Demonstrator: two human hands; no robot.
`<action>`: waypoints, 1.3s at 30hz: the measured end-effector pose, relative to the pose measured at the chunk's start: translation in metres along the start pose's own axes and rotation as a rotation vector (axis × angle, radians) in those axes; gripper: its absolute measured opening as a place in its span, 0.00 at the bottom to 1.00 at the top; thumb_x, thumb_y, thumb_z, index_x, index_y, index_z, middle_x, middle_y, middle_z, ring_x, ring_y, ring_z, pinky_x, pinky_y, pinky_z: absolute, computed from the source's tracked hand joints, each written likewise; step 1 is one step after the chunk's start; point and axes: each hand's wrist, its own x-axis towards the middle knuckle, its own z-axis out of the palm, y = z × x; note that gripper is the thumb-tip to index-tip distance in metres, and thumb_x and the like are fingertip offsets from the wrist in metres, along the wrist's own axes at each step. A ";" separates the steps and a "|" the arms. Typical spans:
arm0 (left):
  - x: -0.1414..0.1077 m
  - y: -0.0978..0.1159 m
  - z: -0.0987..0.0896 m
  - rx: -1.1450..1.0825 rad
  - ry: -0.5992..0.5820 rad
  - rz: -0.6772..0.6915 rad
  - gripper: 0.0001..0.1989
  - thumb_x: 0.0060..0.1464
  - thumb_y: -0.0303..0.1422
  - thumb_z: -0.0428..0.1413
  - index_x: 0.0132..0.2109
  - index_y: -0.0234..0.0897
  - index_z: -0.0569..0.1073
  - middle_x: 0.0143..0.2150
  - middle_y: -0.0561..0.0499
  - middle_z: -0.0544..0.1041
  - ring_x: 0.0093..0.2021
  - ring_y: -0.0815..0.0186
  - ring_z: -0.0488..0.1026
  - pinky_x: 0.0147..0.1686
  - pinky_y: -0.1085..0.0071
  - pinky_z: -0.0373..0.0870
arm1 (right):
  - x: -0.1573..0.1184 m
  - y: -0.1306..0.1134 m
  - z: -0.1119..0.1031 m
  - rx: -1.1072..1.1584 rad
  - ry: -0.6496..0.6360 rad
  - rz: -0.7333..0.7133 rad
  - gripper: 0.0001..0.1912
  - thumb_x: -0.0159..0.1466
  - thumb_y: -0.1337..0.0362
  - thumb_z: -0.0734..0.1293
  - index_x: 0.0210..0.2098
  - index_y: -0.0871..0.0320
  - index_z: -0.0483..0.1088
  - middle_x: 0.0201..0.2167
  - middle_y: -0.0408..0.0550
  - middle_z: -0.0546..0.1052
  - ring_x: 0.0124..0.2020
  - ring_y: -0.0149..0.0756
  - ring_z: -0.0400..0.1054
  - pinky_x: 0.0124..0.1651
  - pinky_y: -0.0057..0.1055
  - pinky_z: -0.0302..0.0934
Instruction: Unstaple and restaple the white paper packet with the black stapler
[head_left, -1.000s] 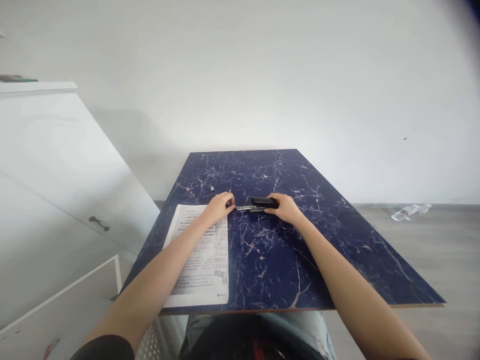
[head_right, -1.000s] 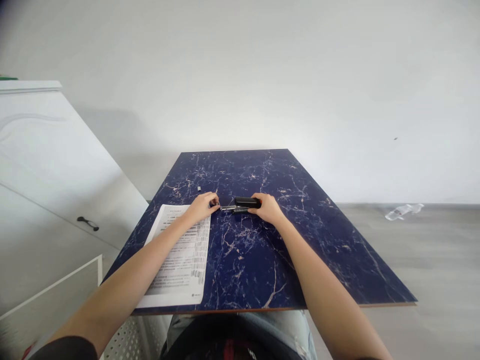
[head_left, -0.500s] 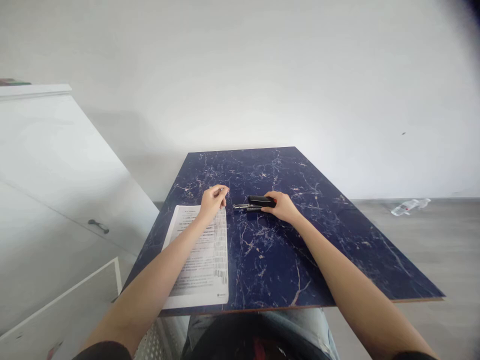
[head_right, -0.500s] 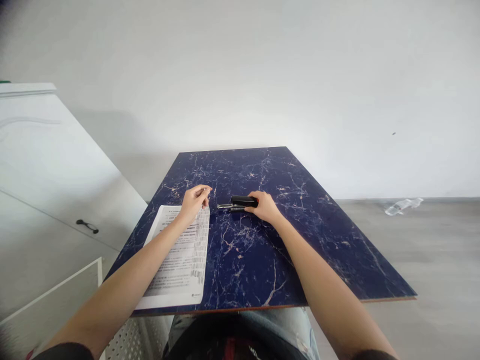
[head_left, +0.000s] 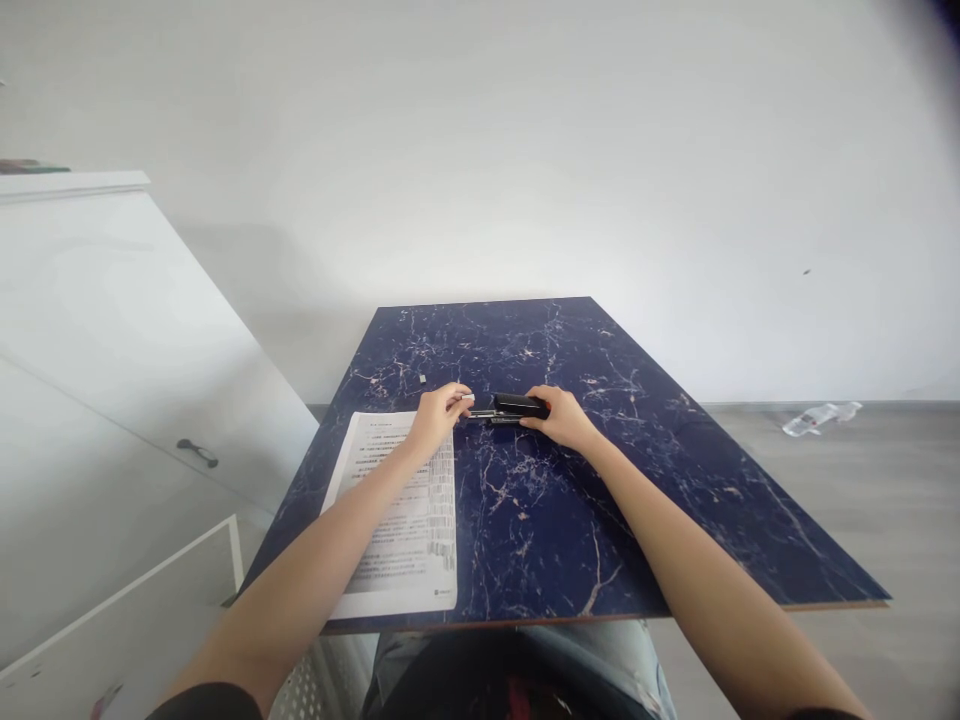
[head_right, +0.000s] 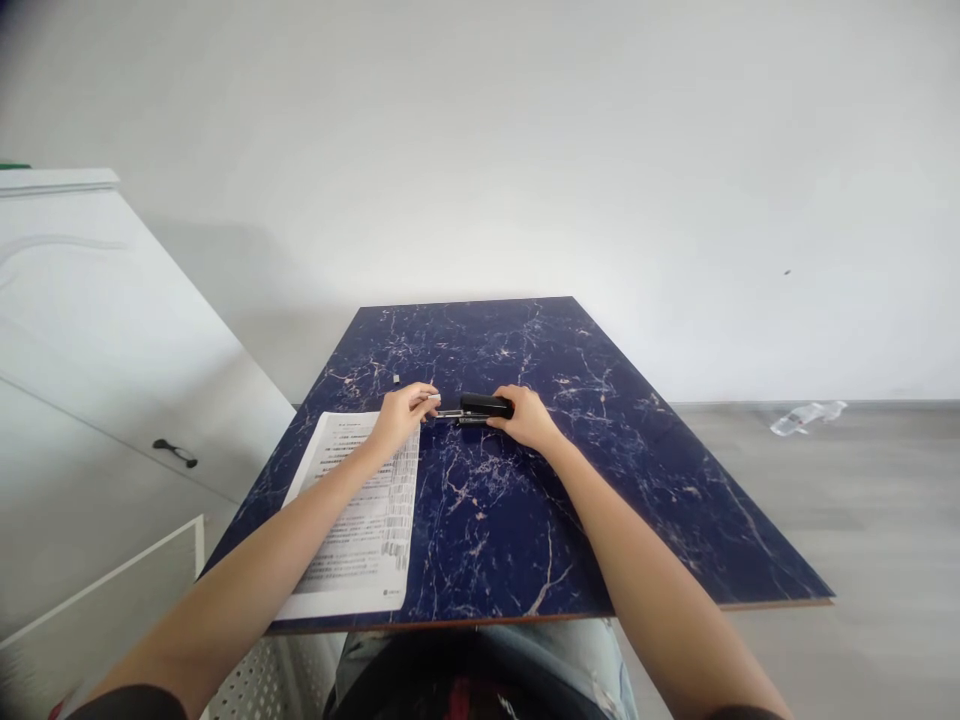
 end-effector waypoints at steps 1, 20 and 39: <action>0.000 0.001 0.001 0.102 -0.001 0.055 0.11 0.63 0.41 0.57 0.45 0.39 0.77 0.36 0.50 0.79 0.36 0.63 0.77 0.40 0.66 0.74 | 0.000 -0.001 0.000 -0.003 0.002 -0.003 0.12 0.55 0.63 0.75 0.38 0.54 0.74 0.36 0.44 0.78 0.38 0.40 0.70 0.43 0.34 0.60; 0.001 -0.009 0.015 0.501 -0.062 0.333 0.09 0.67 0.34 0.52 0.42 0.36 0.75 0.43 0.47 0.71 0.46 0.61 0.71 0.50 0.61 0.69 | 0.001 -0.003 -0.001 -0.024 -0.005 -0.023 0.11 0.55 0.64 0.75 0.38 0.54 0.73 0.36 0.44 0.78 0.37 0.40 0.70 0.42 0.33 0.60; 0.000 -0.003 0.013 0.493 -0.088 0.307 0.12 0.68 0.36 0.51 0.42 0.36 0.76 0.43 0.47 0.71 0.44 0.61 0.72 0.50 0.61 0.71 | 0.001 -0.004 -0.002 -0.022 -0.006 -0.019 0.11 0.55 0.63 0.74 0.38 0.54 0.74 0.37 0.46 0.79 0.38 0.41 0.70 0.43 0.35 0.61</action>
